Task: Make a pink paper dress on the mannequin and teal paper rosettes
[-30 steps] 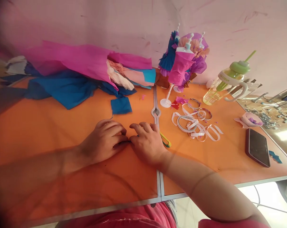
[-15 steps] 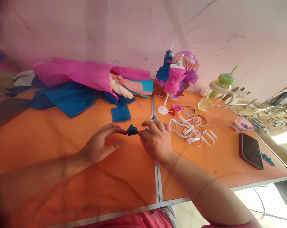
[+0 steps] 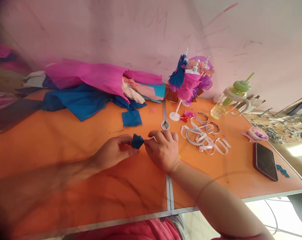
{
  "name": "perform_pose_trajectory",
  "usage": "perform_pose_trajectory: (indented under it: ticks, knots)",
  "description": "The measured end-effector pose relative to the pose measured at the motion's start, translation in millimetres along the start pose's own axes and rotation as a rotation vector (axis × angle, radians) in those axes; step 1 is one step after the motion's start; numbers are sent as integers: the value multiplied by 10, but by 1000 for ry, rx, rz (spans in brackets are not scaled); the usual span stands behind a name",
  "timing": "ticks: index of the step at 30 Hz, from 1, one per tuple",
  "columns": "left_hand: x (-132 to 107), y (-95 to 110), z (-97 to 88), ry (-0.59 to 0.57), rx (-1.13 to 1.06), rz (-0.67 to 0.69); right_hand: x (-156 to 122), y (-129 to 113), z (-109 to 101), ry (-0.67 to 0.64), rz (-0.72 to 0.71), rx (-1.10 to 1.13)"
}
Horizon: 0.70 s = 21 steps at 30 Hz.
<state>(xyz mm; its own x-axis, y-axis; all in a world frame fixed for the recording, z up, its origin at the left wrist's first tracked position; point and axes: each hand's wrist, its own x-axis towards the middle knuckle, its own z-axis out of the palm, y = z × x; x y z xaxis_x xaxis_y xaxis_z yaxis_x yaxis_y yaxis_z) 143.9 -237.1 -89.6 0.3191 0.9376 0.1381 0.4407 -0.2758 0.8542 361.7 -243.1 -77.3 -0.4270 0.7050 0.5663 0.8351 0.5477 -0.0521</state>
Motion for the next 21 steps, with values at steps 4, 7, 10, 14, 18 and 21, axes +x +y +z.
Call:
perform_pose_trajectory:
  ticks: [4, 7, 10, 14, 18, 21]
  knots:
    - [44, -28, -64, 55, -95, -65, -17, 11, 11, -41, -69, 16]
    - [64, -46, -69, 87, -68, -72, -33, -5, 31, -120, -168, 34]
    - [59, -44, -49, 24, -195, -87, -41, -17, 43, -167, -170, 26]
    - [53, -44, -4, -36, -371, -150, -35, -8, 32, -122, -103, 12]
    - [44, -65, 54, -112, -390, -122, -22, 0, 20, -71, -93, 8]
    - [23, -53, 47, -23, -221, -34, -6, 10, 29, -102, -88, -1]
